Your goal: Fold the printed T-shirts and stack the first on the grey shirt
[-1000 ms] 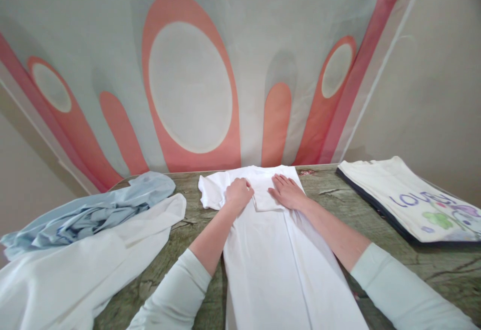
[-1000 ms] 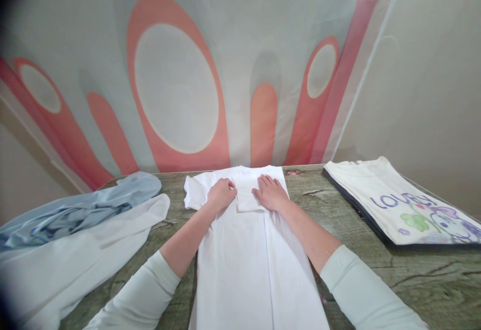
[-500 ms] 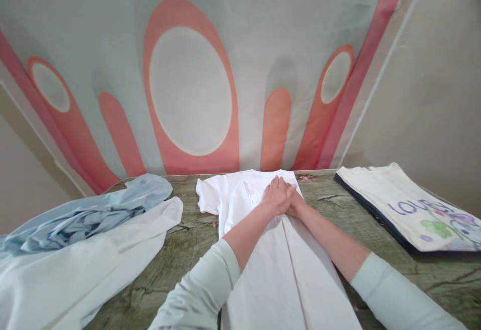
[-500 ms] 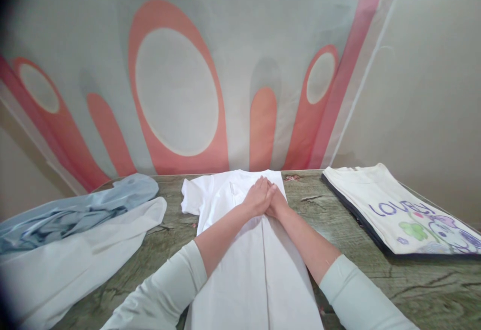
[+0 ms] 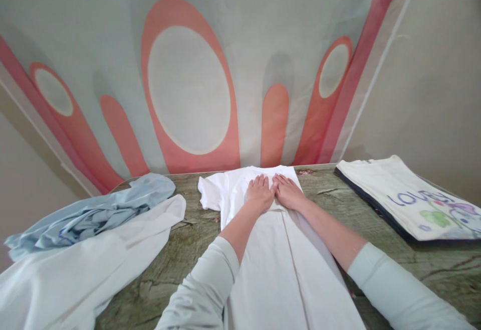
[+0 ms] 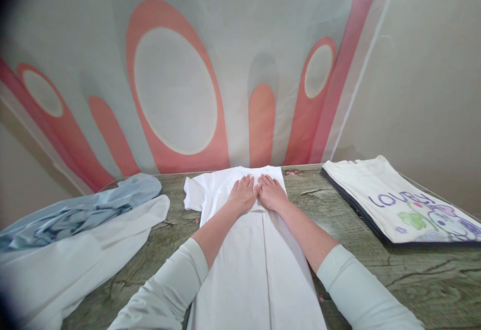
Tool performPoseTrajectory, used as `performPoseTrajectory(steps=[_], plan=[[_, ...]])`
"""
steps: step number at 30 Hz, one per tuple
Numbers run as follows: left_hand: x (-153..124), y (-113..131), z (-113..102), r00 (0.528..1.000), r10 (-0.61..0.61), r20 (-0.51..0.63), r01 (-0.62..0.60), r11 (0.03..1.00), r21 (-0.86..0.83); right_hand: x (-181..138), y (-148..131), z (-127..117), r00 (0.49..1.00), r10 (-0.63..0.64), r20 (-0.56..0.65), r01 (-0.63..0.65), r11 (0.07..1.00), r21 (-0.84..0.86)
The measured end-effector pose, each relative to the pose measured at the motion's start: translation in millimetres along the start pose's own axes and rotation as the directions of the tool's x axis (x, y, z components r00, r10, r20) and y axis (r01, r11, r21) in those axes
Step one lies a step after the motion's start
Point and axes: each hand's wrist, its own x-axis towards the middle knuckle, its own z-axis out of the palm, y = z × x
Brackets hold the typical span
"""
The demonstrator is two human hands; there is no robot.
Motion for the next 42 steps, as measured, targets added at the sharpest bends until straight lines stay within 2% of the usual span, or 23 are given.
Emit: performPoseTrajectory(steps=[4, 9, 13, 15, 17, 20, 25, 36, 39, 42], plan=[[-1, -22, -1, 0.997, -0.055, 0.054, 0.051, 0.995, 0.081, -1, -1, -2, 1.000, 0.002, -0.001, -0.002, 1.000, 0.005], [-8, -46, -15, 0.986, -0.132, 0.105, 0.117, 0.983, 0.145, -2, -2, -4, 1.000, -0.001, -0.010, 0.001, 1.000, 0.016], [-13, -40, -29, 0.983, -0.160, 0.086, 0.142, 0.972, 0.187, -3, -3, -4, 0.999, -0.011, -0.036, 0.012, 1.000, 0.024], [-15, -24, -32, 0.992, -0.114, 0.058, 0.101, 0.975, 0.197, -3, -3, -4, 0.999, -0.014, -0.045, 0.016, 0.999, 0.031], [-17, -5, -30, 0.998, 0.007, 0.057, -0.016, 0.987, 0.162, -3, -1, -3, 0.998, -0.028, -0.054, 0.030, 0.999, 0.045], [-23, 14, -21, 0.979, 0.191, 0.076, -0.197, 0.977, 0.085, -1, 4, -2, 0.995, -0.030, -0.091, 0.038, 0.995, 0.088], [-31, 5, -12, 0.959, 0.271, 0.084, -0.276, 0.959, 0.061, 4, 9, 2, 0.989, -0.011, -0.149, 0.027, 0.994, 0.106], [-46, -23, -28, 0.982, 0.079, 0.169, -0.095, 0.992, 0.088, -1, 5, -4, 0.991, 0.023, -0.134, -0.012, 0.997, 0.079], [-40, -17, -33, 0.978, 0.032, 0.207, -0.053, 0.994, 0.098, 1, 7, -1, 0.988, 0.027, -0.155, -0.011, 0.995, 0.102], [-23, -2, -32, 0.981, 0.037, 0.193, -0.055, 0.994, 0.091, 4, 10, 3, 0.986, 0.014, -0.166, 0.004, 0.994, 0.105]])
